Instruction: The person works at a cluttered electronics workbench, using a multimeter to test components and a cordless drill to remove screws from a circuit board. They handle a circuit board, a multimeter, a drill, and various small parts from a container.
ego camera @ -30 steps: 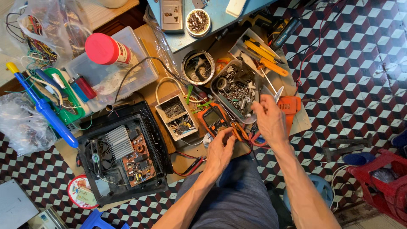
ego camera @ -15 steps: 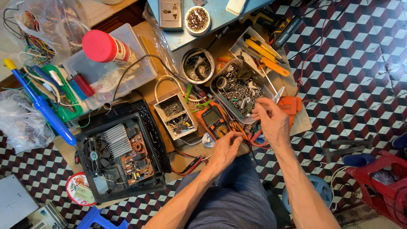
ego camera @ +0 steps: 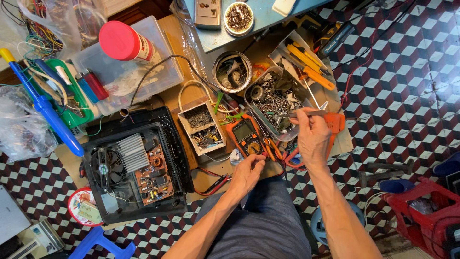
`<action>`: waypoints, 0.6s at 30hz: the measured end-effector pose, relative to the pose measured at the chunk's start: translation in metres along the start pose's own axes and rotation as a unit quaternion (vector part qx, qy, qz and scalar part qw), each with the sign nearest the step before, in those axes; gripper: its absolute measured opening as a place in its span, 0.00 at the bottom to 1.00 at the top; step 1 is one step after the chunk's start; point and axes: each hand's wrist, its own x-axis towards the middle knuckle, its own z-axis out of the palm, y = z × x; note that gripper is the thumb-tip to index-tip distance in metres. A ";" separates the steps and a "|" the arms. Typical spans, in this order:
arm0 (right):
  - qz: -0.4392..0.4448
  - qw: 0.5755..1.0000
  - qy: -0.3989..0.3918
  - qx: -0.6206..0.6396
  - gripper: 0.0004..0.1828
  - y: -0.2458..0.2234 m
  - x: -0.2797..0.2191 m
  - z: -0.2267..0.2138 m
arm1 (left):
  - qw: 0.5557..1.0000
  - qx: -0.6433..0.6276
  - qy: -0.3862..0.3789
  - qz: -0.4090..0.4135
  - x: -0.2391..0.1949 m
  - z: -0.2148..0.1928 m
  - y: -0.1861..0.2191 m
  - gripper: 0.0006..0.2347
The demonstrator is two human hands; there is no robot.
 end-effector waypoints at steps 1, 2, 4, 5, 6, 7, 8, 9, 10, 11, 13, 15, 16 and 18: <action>0.008 1.000 -0.009 -0.006 0.10 0.004 0.004 0.007 | 1.000 0.005 -0.001 -0.009 -0.002 -0.001 0.000 0.15; 0.009 1.000 -0.008 -0.007 0.10 0.009 0.008 0.012 | 1.000 0.003 -0.004 -0.012 -0.003 -0.002 -0.001 0.15; 0.011 1.000 -0.007 -0.008 0.10 0.018 0.015 0.020 | 1.000 -0.003 -0.010 -0.020 -0.005 -0.003 -0.003 0.15; 0.018 1.000 -0.007 -0.012 0.10 0.023 0.017 0.021 | 1.000 -0.012 -0.006 -0.009 -0.004 -0.003 -0.005 0.15; 0.026 1.000 -0.007 -0.015 0.10 0.026 0.019 0.023 | 1.000 -0.020 -0.002 0.003 -0.003 -0.004 -0.007 0.15; 0.032 0.999 -0.007 -0.019 0.10 0.029 0.020 0.024 | 0.999 -0.028 0.002 0.015 -0.002 -0.004 -0.009 0.15; 0.022 0.999 -0.009 -0.030 0.10 0.031 0.022 0.024 | 1.000 -0.024 0.006 0.012 -0.001 -0.004 -0.011 0.15; 0.013 0.999 -0.011 -0.040 0.10 0.032 0.023 0.024 | 1.000 -0.019 0.010 0.010 -0.001 -0.005 -0.013 0.15; 0.004 0.999 -0.012 -0.050 0.10 0.032 0.023 0.024 | 1.000 -0.015 0.014 0.007 -0.002 -0.006 -0.016 0.15; 0.004 0.999 -0.011 -0.050 0.10 0.031 0.024 0.023 | 1.000 -0.014 0.017 0.009 -0.001 -0.006 -0.017 0.15; 0.002 0.999 -0.010 -0.050 0.10 0.029 0.025 0.023 | 1.000 -0.014 0.023 0.012 0.001 -0.006 -0.019 0.15; 0.008 0.998 -0.010 -0.064 0.10 0.028 0.024 0.023 | 1.000 -0.011 0.019 -0.018 0.002 -0.005 -0.020 0.15; 0.011 0.997 -0.011 -0.071 0.10 0.027 0.023 0.024 | 0.999 -0.010 0.018 -0.034 0.003 -0.005 -0.021 0.15; 0.026 0.995 -0.020 -0.095 0.11 0.029 0.019 0.023 | 0.999 -0.027 0.007 -0.030 0.003 -0.001 -0.023 0.15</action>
